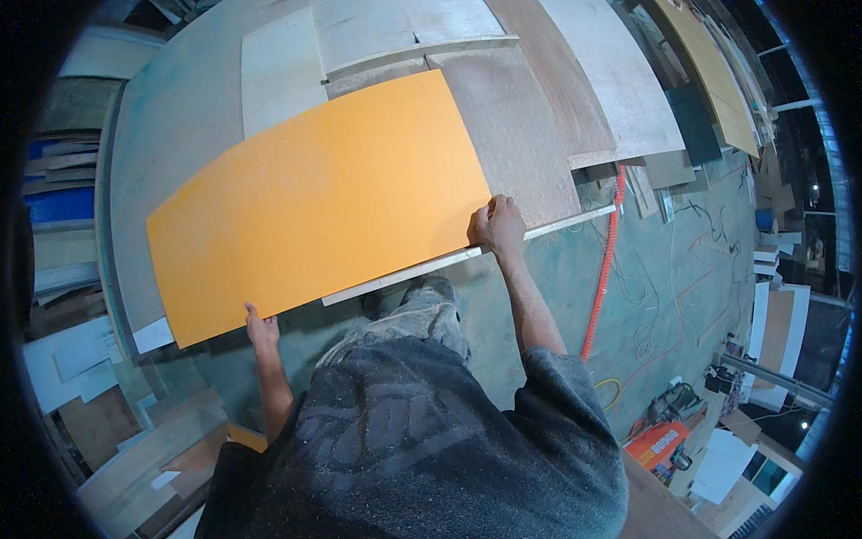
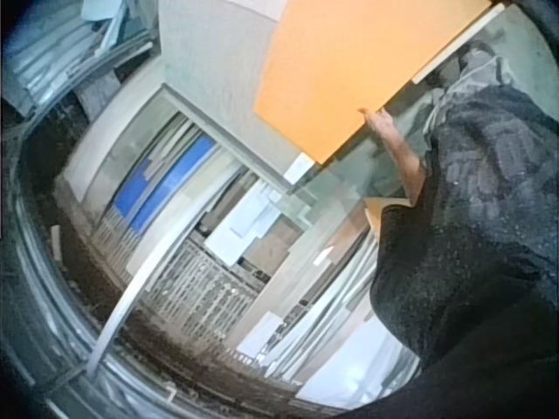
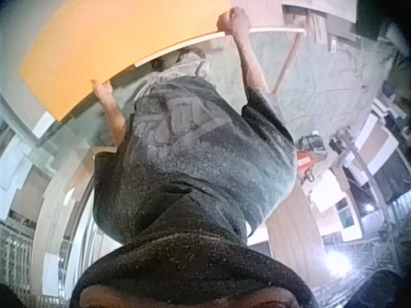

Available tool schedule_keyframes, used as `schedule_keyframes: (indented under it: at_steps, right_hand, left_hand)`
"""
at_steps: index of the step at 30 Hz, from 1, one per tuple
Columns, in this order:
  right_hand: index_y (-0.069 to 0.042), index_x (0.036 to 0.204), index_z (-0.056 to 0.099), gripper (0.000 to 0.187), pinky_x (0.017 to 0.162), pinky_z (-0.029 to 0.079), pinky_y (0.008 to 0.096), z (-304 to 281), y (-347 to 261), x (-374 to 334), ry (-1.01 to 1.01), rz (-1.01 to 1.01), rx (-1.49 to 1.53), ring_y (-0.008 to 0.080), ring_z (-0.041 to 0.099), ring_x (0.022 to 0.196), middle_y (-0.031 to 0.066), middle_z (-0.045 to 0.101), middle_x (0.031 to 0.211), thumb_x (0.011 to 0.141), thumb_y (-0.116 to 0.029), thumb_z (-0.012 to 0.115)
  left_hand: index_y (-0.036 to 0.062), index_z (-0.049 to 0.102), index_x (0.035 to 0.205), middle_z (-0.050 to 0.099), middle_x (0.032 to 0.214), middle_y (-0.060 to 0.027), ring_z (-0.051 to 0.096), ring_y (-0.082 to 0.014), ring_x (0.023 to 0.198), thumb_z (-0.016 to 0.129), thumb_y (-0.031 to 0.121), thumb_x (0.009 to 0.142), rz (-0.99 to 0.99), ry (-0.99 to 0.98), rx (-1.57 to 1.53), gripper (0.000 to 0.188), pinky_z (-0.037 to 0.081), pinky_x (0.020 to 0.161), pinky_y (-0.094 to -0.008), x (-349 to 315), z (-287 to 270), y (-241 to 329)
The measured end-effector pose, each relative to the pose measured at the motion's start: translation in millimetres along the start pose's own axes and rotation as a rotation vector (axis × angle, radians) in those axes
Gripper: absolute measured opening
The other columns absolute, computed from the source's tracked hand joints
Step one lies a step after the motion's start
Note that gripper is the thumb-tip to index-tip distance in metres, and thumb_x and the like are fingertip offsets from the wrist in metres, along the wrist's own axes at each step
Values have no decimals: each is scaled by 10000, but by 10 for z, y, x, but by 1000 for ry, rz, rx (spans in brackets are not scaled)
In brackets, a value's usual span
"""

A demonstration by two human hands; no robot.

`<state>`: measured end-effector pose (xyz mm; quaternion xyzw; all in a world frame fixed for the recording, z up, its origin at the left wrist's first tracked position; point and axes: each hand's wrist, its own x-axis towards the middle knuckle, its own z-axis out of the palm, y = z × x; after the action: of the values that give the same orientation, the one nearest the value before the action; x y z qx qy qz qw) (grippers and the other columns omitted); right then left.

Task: The person places an orange laminate sheet onto a base wood panel on a worktable, aligning the edges by hand, repeatedly shifting and smoothing the sheet to ensure exact placement.

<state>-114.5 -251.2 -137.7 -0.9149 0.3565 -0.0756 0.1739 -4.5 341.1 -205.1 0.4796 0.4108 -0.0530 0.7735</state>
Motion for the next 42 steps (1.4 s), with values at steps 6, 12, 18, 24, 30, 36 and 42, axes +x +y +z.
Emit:
schedule_keyframes:
  at_steps: [6,12,18,24,30,36,42]
  right_hand:
    - [-46,965,705,249,794,559,535,80,6,15,40,45,-67,416,713,880,196,726,954,916,-275,621]
    - [-26,901,700,313,801,564,526,17,5,50,-49,36,4,409,716,860,217,726,941,898,-331,628]
    - [-24,873,710,383,757,562,470,-25,33,40,-48,1,22,369,720,814,184,729,871,911,-405,714]
    - [-46,978,762,284,796,571,456,91,214,17,35,-41,226,354,728,863,154,746,946,945,-320,692]
    - [-47,1014,788,258,804,587,407,3,253,34,-36,-70,300,315,755,876,154,772,975,941,-282,713]
    - [-26,1001,783,288,763,587,388,-59,257,103,-218,-51,298,294,765,838,168,775,904,924,-299,740]
    - [-26,967,772,296,747,583,405,-79,408,325,-396,-11,299,292,747,793,164,760,854,922,-317,742]
  left_hand:
    - [54,501,1455,598,1394,-92,574,-250,1254,534,408,1106,-32,-63,24,498,458,1070,-428,152,-102,19]
    - [36,510,1438,596,1399,-118,560,-278,1296,578,391,1087,-25,-12,-27,504,445,1113,-450,195,-132,-4]
    - [37,505,1446,587,1421,-120,558,-279,1313,577,385,1087,-38,-20,-11,505,446,1124,-440,224,-133,31]
    - [39,490,1472,588,1441,-131,558,-294,1333,516,331,1116,-75,55,-30,461,445,1148,-465,85,5,66]
    - [50,511,1463,600,1429,-131,578,-288,1319,523,329,1113,-23,27,-31,448,459,1139,-471,196,-27,115]
    - [69,570,1408,638,1379,-105,608,-277,1268,575,310,1092,-14,125,-19,397,488,1101,-461,334,-79,222]
    - [115,635,1312,691,1227,-45,638,-214,1129,625,364,1064,-41,21,-15,352,508,1003,-396,299,-194,218]
